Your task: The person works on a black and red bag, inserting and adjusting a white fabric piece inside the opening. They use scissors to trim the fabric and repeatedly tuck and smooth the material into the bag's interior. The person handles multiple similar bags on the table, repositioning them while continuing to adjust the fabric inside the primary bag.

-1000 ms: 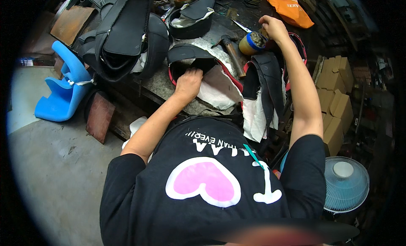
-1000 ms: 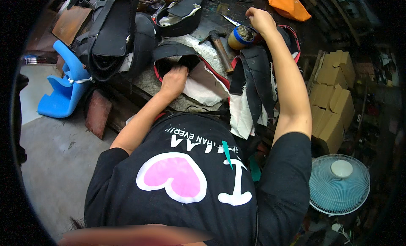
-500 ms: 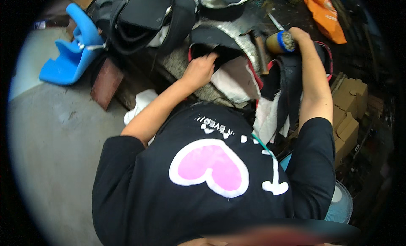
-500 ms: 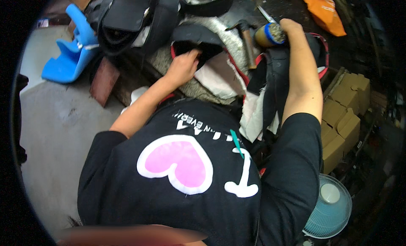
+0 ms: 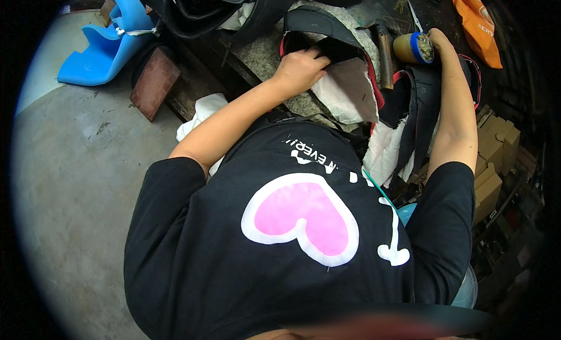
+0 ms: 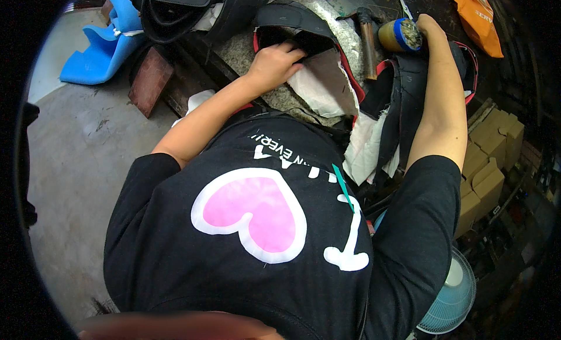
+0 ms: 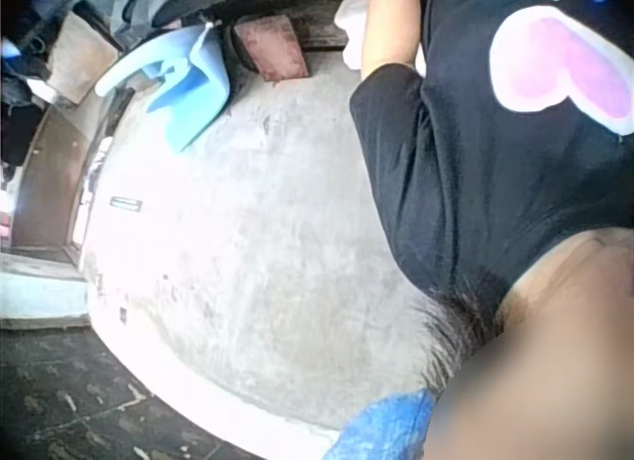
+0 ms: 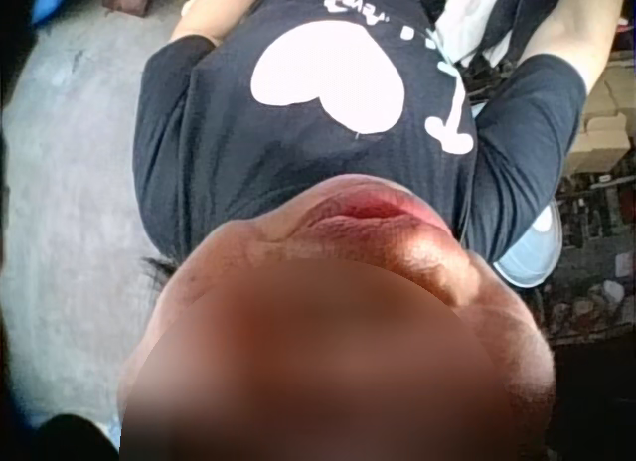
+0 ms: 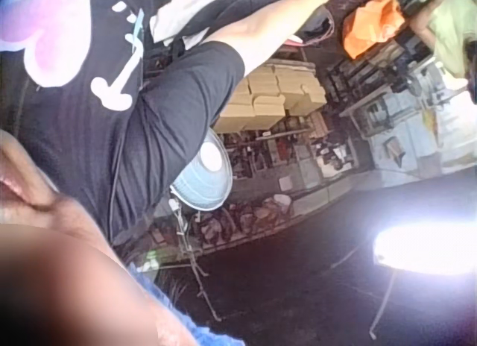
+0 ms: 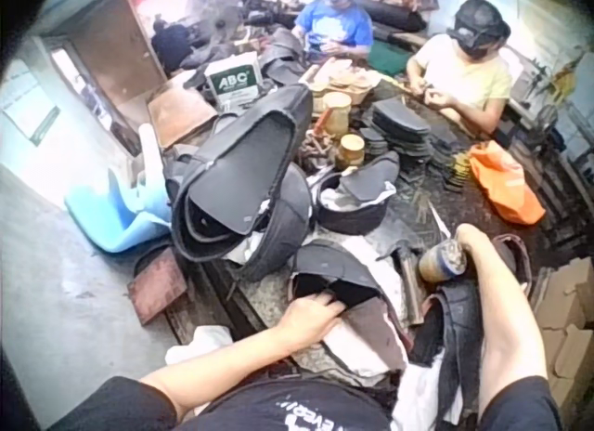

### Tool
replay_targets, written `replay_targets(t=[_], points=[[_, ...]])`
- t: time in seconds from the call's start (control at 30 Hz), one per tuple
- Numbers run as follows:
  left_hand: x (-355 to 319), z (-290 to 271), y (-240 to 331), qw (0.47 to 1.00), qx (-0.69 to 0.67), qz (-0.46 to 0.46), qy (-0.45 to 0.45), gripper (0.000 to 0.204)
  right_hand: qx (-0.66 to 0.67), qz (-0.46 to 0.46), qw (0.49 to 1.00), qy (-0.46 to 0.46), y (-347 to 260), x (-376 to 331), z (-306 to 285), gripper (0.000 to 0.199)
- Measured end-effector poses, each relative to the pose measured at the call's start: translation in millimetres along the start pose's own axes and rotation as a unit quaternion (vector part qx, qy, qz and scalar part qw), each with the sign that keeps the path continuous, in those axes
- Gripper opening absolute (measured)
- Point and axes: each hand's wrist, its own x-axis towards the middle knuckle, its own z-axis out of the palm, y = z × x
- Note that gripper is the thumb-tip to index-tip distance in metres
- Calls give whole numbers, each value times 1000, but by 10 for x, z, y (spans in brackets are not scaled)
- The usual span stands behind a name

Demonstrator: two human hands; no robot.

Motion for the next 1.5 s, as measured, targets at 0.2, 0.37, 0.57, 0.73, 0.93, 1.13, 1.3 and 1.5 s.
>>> replay_targets(t=[0.2, 0.37, 0.57, 0.73, 0.93, 1.13, 1.3, 1.5], points=[[9, 109, 56, 993, 105, 49, 8, 14, 47, 32, 988, 142, -83, -289, -18, 37], [47, 216, 40, 985, 132, 101, 52, 4, 184, 27, 942, 280, 46, -224, -158, 49], [78, 327, -93, 994, 84, 24, 61, 6, 656, -90, 745, 75, 170, -1197, -717, 69], [64, 209, -249, 994, -43, -104, 3, 21, 553, -287, 772, 127, -487, -2893, -622, 16], [-2, 52, -120, 999, -30, -28, 5, 22, 135, -267, 942, 152, -1158, -3862, -244, 28], [104, 136, -2, 998, 55, 18, -30, 21, 60, -170, 974, 140, -1293, -3923, -64, 34], [459, 59, -246, 995, -16, -63, -80, 23, 39, -116, 980, 158, -1345, -3709, -102, 37], [634, 23, -244, 986, 26, -21, -163, 32, 15, -101, 987, 126, -1381, -3557, -156, 41]])
